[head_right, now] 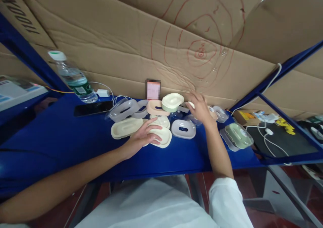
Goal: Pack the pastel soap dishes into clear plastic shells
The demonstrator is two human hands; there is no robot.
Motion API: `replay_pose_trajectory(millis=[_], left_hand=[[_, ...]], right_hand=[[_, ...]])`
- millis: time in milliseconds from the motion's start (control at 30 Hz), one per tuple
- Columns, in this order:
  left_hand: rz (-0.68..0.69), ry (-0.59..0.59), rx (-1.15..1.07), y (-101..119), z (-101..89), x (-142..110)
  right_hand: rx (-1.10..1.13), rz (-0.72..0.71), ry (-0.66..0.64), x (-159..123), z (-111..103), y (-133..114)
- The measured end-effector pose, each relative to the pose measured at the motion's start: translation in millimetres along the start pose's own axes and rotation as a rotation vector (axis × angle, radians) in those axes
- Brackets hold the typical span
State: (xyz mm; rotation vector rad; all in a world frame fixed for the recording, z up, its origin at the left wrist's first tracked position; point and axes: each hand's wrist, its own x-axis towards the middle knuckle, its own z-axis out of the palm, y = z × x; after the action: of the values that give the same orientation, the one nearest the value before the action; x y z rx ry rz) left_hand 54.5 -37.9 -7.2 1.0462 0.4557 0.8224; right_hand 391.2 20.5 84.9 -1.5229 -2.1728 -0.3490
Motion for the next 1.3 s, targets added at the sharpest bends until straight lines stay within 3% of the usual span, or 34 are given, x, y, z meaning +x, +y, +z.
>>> replay_pose_trajectory(millis=[133,267,400,633,767,900,967,1067,1133,1200,1300], left_hand=[[-0.011,-0.021,0.062,-3,-3.0,1],[-0.028,-0.142,0.176,-11,-8.9,4],[-0.045,-0.21,0.342,-10,-8.2,1],[0.032,-0.317,0.616,-5,5.6,-9],[0.103,-0.43,0.739,-8,8.3,-13],[0.102,-0.481,0.781,-9,8.7,-15],[0.07,-0.45,0.724,-9,8.2,-15],[-0.029,-0.379,0.474,-9,4.7,-11],[-0.071,-0.327,0.256,-11,0.5,-7],[-0.069,-0.273,0.08,-13,-3.7,-1],[-0.02,-0.172,-0.063,-12,-5.6,2]], right_hand=[[0.036,0.185,-0.064,-41,-16,56],[-0.005,0.324,-0.172,-82,1,83],[-0.027,0.395,-0.144,-97,20,90],[-0.185,0.602,-0.176,-98,29,94],[-0.232,0.701,-0.112,-97,39,88],[-0.067,0.904,-0.114,-99,41,89],[0.015,0.925,-0.079,-97,35,93],[0.051,0.852,0.032,-89,20,84],[0.188,0.707,0.131,-82,11,58],[0.425,0.464,0.157,-75,6,13],[0.638,0.011,-0.014,-66,6,-68]])
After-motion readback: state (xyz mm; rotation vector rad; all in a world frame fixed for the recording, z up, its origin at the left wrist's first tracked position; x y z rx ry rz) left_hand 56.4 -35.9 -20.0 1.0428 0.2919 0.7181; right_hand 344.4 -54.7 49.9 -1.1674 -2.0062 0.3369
